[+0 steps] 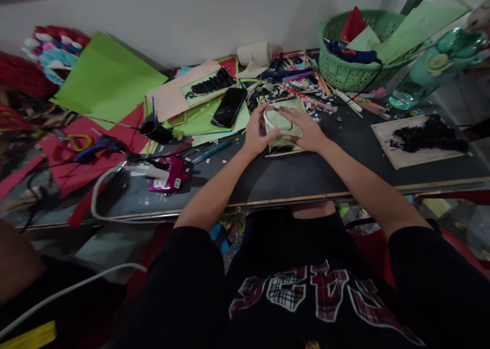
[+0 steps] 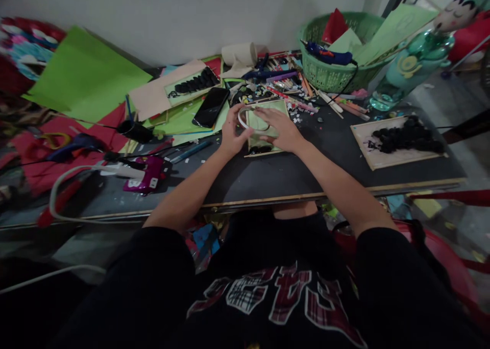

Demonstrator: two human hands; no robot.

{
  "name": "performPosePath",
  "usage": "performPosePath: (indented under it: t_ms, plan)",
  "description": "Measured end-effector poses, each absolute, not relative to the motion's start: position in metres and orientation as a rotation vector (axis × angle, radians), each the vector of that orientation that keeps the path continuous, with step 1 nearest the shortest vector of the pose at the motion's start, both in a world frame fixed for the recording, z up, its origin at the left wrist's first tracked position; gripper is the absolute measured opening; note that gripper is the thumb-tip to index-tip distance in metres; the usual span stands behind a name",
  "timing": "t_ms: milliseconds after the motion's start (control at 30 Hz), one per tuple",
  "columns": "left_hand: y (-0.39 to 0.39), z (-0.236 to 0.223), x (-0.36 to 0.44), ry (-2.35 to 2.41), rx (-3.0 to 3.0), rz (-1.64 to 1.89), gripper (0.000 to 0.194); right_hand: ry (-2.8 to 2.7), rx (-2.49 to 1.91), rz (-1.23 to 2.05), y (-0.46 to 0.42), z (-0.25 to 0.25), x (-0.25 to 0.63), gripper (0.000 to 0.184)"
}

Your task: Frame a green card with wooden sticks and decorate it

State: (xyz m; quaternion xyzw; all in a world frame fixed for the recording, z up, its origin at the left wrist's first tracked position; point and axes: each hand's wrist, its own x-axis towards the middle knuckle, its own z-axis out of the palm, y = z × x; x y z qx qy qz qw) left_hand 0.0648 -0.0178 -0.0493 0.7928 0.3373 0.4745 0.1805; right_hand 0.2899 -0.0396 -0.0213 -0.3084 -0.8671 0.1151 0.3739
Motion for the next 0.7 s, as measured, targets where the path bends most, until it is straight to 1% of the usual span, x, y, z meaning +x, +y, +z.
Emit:
performPosePath:
  t_ms: [33, 67, 200, 367, 567, 700]
  plan:
    - [-0.017, -0.052, 0.066, 0.934, 2.125, 1.372, 0.088, -2.204, -0.794, 0.261, -0.040, -0.019, 0.291, 0.071]
    - [-0.016, -0.054, 0.067, 0.906, 2.017, 1.390, 0.085, -2.192, -0.798, 0.248, -0.039, -0.017, 0.291, 0.071]
    - [-0.013, -0.058, 0.072, 0.808, 1.745, 1.320, 0.079, -2.162, -0.743, 0.267, -0.038, -0.018, 0.292, 0.046]
    - [-0.008, -0.062, 0.075, 0.756, 1.764, 1.236, 0.084, -2.084, -0.711, 0.229, -0.041, -0.017, 0.289, 0.038]
    - [-0.011, -0.058, 0.067, 0.784, 2.061, 1.332, 0.069, -2.117, -0.744, 0.209, -0.040, -0.020, 0.287, 0.047]
    - [-0.019, -0.048, 0.067, 0.831, 2.326, 1.256, 0.072, -2.141, -0.805, 0.212, -0.040, -0.025, 0.287, 0.051]
